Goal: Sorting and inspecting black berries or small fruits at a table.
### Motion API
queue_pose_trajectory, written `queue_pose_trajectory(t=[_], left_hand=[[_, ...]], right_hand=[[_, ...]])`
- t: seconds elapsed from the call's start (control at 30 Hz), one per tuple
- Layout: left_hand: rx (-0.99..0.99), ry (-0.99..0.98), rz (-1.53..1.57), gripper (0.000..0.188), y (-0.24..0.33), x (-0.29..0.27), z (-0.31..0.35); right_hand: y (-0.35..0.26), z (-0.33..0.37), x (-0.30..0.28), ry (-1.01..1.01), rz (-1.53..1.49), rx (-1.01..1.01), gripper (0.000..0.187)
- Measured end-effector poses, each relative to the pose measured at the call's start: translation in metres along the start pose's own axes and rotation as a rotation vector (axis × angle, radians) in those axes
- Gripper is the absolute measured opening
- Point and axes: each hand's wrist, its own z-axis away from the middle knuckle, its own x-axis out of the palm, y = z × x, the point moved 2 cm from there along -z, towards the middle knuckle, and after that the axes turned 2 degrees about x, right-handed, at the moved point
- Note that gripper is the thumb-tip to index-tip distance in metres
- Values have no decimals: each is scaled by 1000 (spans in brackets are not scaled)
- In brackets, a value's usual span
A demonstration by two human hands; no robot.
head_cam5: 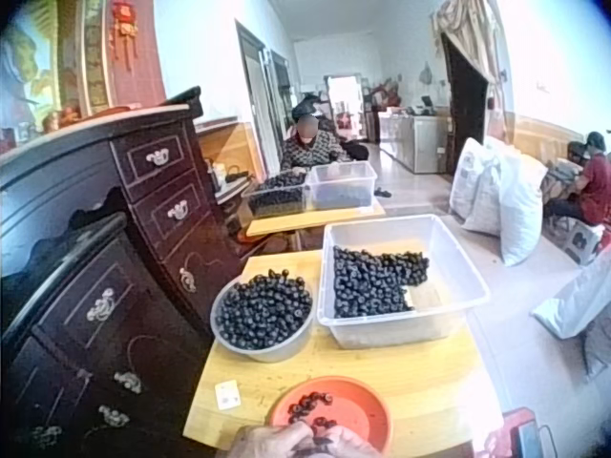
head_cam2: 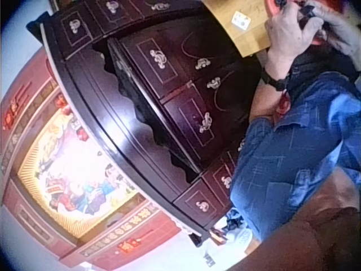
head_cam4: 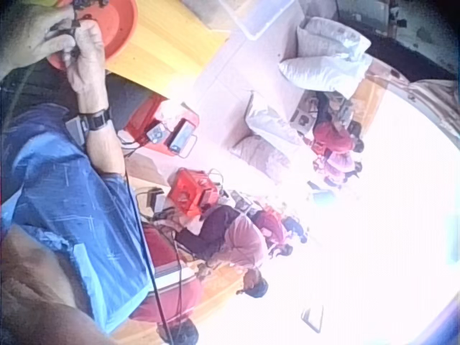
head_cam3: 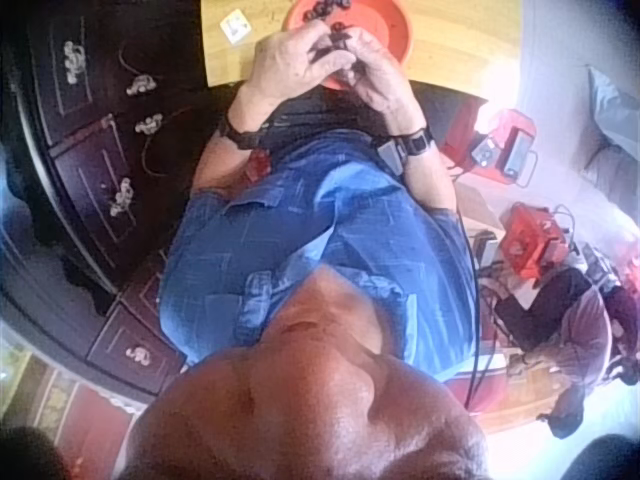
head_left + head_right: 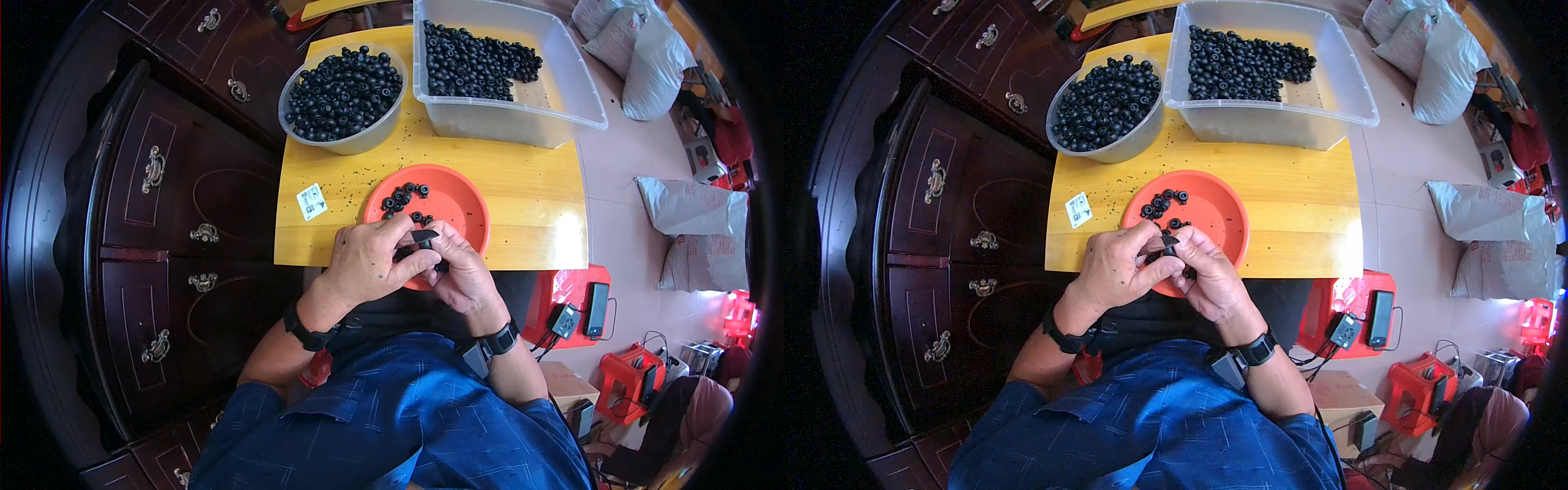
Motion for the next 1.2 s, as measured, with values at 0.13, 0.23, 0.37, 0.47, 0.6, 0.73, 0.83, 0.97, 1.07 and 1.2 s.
queue_pose_trajectory(t=[0.13,0.23,0.37,0.47,0.6,0.73,0.83,0.97,1.07,1.2], left_hand=[[11,-2,-9,43,-1,1,0],[31,24,-30,44,-1,2,0],[79,57,-56,43,-7,9,3],[102,77,-45,41,-8,12,6],[69,42,-3,42,-7,13,5],[42,40,142,32,-8,9,5],[25,193,238,24,1,2,5],[69,142,262,19,-1,2,2],[-14,126,166,19,-6,-17,-8],[-118,310,-201,21,-29,-63,-43]], right_hand=[[2,-2,-5,-26,-12,-10,10],[3,-2,-6,-5,-4,-16,10],[4,-3,-8,-97,9,-67,11],[6,-3,-4,-64,-2,-70,12],[6,-3,-5,-43,-46,-44,13],[7,-3,-1,-33,-111,-23,12],[7,-4,1,-70,-110,-14,12],[10,-6,-4,-58,-98,9,12],[7,0,-2,-32,-96,34,16],[6,2,-7,15,-214,65,29]])
